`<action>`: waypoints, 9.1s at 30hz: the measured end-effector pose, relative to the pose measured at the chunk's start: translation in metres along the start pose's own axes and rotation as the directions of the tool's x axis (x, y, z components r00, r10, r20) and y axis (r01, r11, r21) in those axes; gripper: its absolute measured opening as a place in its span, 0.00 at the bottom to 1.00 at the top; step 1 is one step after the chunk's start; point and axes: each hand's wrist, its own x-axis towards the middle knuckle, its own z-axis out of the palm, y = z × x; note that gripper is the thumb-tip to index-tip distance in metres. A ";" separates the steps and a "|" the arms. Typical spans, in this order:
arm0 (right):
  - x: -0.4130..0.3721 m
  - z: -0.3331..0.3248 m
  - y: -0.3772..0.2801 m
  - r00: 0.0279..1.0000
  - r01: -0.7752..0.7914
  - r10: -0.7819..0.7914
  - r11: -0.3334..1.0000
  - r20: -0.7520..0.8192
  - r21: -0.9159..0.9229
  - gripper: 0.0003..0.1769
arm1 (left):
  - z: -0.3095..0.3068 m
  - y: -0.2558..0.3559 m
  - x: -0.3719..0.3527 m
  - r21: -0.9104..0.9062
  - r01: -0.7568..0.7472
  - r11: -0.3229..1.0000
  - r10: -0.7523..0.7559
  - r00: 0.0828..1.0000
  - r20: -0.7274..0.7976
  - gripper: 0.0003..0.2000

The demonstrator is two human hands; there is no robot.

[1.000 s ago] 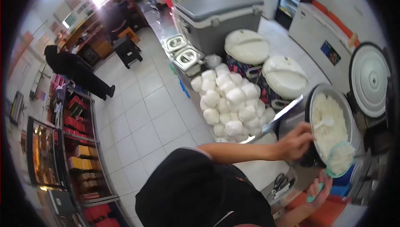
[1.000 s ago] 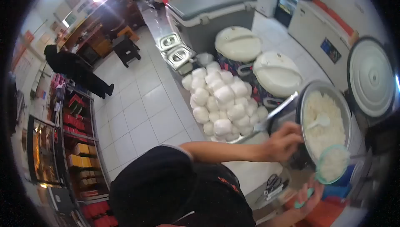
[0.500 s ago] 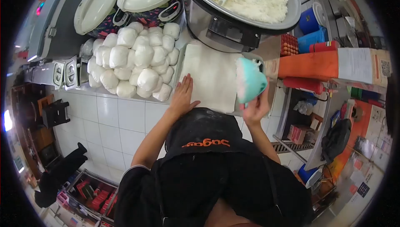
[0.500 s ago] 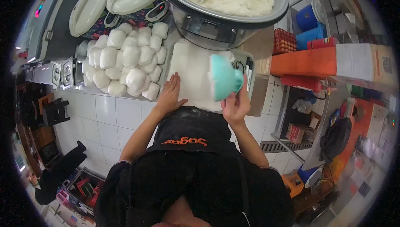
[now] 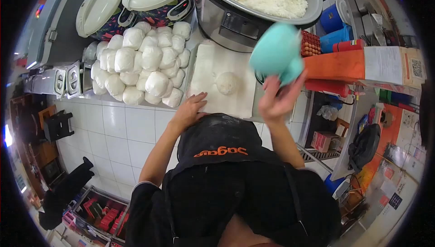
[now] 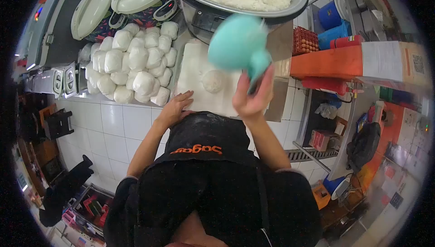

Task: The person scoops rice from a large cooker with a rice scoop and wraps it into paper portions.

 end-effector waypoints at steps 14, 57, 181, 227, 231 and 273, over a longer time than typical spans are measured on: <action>-0.050 -0.005 0.027 0.778 -0.132 0.142 0.989 0.611 -0.062 0.12 | -0.014 -0.006 0.005 -0.153 0.027 0.988 -0.030 0.999 -0.016 0.08; -0.119 -0.023 0.068 0.424 -0.454 0.425 0.864 0.800 -0.218 0.10 | -0.048 0.006 0.034 -0.203 0.063 0.977 -0.064 0.998 -0.002 0.09; -0.177 -0.043 0.111 0.781 0.276 -0.073 0.931 0.620 -0.238 0.14 | 0.018 -0.029 0.043 0.329 -0.390 0.860 0.446 0.888 -0.112 0.10; -0.080 0.028 0.061 0.001 -0.998 0.169 -0.060 0.986 0.012 0.24 | 0.003 -0.001 0.052 -0.974 0.139 -0.182 -0.161 0.972 0.169 0.09; -0.088 0.042 0.045 0.080 -0.968 0.273 -0.208 0.959 0.140 0.21 | 0.029 -0.048 0.052 -0.994 -0.055 -0.094 -0.274 0.961 -0.028 0.11; -0.024 0.150 -0.067 0.363 -0.152 0.113 0.986 0.925 -0.061 0.16 | -0.283 -0.181 -0.091 -0.374 0.559 0.740 -0.580 0.251 -0.775 0.39</action>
